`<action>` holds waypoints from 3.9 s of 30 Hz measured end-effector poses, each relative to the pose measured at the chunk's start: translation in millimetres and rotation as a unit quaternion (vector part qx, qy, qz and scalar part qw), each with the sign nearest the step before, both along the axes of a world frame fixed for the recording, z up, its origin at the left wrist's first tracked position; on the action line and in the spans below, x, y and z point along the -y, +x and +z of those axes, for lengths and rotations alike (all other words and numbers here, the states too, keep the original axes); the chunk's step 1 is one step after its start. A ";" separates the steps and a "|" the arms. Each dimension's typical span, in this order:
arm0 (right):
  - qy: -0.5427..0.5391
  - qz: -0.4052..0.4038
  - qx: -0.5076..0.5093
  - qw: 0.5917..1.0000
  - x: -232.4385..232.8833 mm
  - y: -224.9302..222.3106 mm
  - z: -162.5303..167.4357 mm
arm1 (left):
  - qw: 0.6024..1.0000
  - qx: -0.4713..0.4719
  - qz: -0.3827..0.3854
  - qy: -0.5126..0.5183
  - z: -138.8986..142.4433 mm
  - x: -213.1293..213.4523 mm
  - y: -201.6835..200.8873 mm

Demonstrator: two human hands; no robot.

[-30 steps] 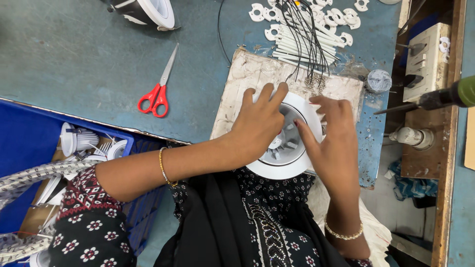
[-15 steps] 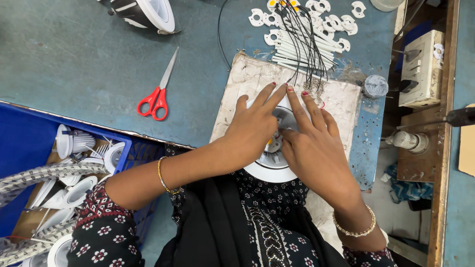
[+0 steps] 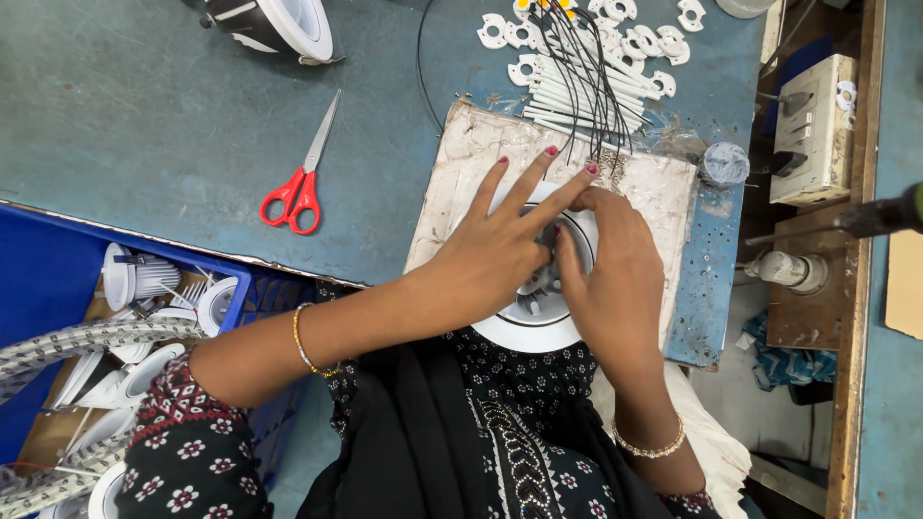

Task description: The person assembles a recessed LED light fixture by using a green electric screwdriver to secure internal components, then connects red and black wires to the LED module. The person places the completed unit into a blue crate and repeats the process with another fixture.

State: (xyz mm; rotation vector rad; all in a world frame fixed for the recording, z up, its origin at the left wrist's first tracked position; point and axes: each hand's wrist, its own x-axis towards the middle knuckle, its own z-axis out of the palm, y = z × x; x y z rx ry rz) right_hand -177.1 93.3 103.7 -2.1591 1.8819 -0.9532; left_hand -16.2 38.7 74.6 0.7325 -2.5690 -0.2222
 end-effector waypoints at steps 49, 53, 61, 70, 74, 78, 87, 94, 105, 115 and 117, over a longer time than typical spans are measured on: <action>-0.052 -0.096 -0.139 0.984 241.2 -162.9 -122.6 | 0.608 -0.251 0.001 0.753 -75.4 98.6 9.2; 0.044 -0.153 -0.102 0.982 240.2 -161.6 -111.8 | 0.535 -0.308 -0.031 0.786 -105.0 116.5 2.8; -0.036 -0.207 -0.138 0.968 236.4 -171.1 -108.4 | 0.604 -0.266 -0.068 0.748 -134.7 134.2 -28.6; 0.068 0.026 0.276 0.958 204.5 -133.0 -23.6 | 0.635 -0.391 -0.090 0.660 -92.0 146.1 -36.5; 0.087 0.118 0.376 0.915 193.1 -113.2 -7.3 | 0.679 -0.404 -0.056 0.611 -79.6 158.3 -34.4; 0.073 0.181 0.371 0.908 190.6 -102.4 -4.7 | 0.690 -0.441 -0.055 0.571 -72.6 161.7 -38.7; 0.025 0.186 0.222 0.957 196.7 -89.4 3.5 | 0.746 -0.445 -0.044 0.494 -70.4 167.2 -49.5; -0.011 0.163 0.113 0.980 190.8 -88.3 9.1 | 0.761 -0.449 -0.025 0.468 -68.6 164.9 -52.4; 0.045 0.179 0.177 0.967 191.3 -101.3 10.8 | 0.772 -0.461 -0.031 0.436 -71.8 167.1 -54.9; 0.072 0.184 0.144 0.970 184.0 -98.4 10.3 | 0.770 -0.457 -0.010 0.445 -75.1 168.9 -58.0; 0.080 0.191 0.162 0.965 182.7 -98.7 5.6 | 0.760 -0.456 -0.008 0.463 -77.1 169.1 -56.9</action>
